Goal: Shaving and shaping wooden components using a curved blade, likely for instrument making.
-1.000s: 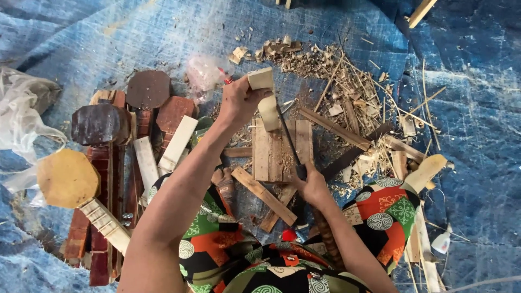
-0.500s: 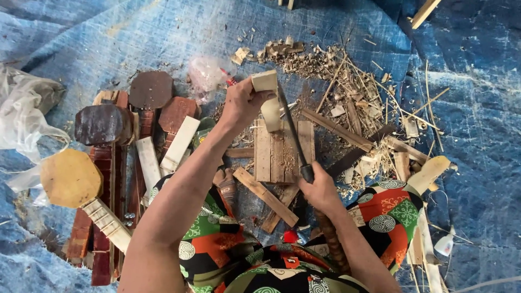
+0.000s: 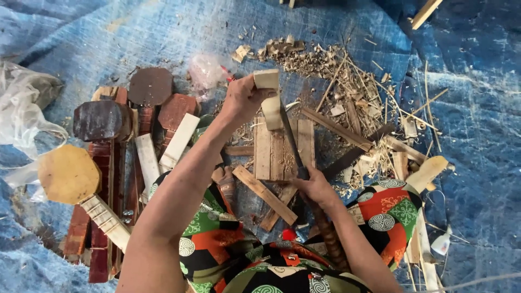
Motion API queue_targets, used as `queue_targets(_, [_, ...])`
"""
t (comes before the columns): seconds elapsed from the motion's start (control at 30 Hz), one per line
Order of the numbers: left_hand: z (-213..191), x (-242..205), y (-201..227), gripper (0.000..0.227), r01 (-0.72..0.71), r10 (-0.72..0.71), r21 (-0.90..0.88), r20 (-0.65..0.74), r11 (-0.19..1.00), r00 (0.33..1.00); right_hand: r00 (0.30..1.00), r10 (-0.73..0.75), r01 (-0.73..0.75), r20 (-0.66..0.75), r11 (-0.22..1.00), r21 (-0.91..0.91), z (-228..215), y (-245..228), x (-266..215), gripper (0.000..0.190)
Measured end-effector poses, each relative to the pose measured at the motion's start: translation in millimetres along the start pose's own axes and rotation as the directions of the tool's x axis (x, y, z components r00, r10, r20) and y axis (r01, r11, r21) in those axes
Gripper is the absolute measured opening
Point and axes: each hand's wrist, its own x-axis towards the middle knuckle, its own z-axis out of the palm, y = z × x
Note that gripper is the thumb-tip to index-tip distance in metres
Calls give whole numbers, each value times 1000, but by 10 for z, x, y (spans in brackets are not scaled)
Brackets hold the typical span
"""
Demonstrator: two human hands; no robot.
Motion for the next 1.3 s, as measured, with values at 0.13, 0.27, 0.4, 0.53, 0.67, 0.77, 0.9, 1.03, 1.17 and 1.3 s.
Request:
queue_targets(0.13, [18, 0, -39, 19, 0, 1, -14, 39, 1000, 999, 993, -41, -1, 112, 937, 350, -64, 353, 140, 9])
queue_targets(0.27, [53, 13, -74, 20, -56, 60, -45, 78, 997, 995, 976, -47, -82, 215, 828, 555, -120, 481, 184, 9])
queue_targets(0.4, [80, 4, -96, 19, -87, 88, -16, 102, 996, 991, 955, -68, -143, 288, 746, 650, -172, 468, 147, 7])
queue_targets(0.53, [98, 2, -101, 19, -93, 94, -20, 109, 996, 990, 957, -26, -179, 287, 729, 661, -142, 261, 22, 12])
queue_targets(0.67, [117, 6, 72, 17, -86, 85, 14, 25, 996, 996, 995, -44, 13, 85, 942, 336, -36, 91, -4, 17])
queue_targets(0.77, [136, -19, 33, 19, -94, 94, 107, 8, 990, 996, 989, -4, -21, -146, 986, -165, 34, -148, -112, 23])
queue_targets(0.9, [173, -32, -38, 16, -117, 121, 88, -47, 989, 992, 982, -43, 5, -181, 978, -207, -26, -156, -125, 18])
queue_targets(1.03, [82, 38, 130, 14, -183, 201, 195, -78, 964, 977, 973, -91, 39, -212, 970, -240, -85, -307, -205, 17])
queue_targets(1.17, [146, -7, 154, 28, -188, 220, 237, -119, 953, 968, 970, -154, 120, -187, 977, -177, -90, -327, -407, 24])
queue_targets(1.3, [149, -24, 231, 12, -142, 169, 285, -70, 948, 983, 988, 78, -85, -132, 995, -52, 77, 909, 522, 49])
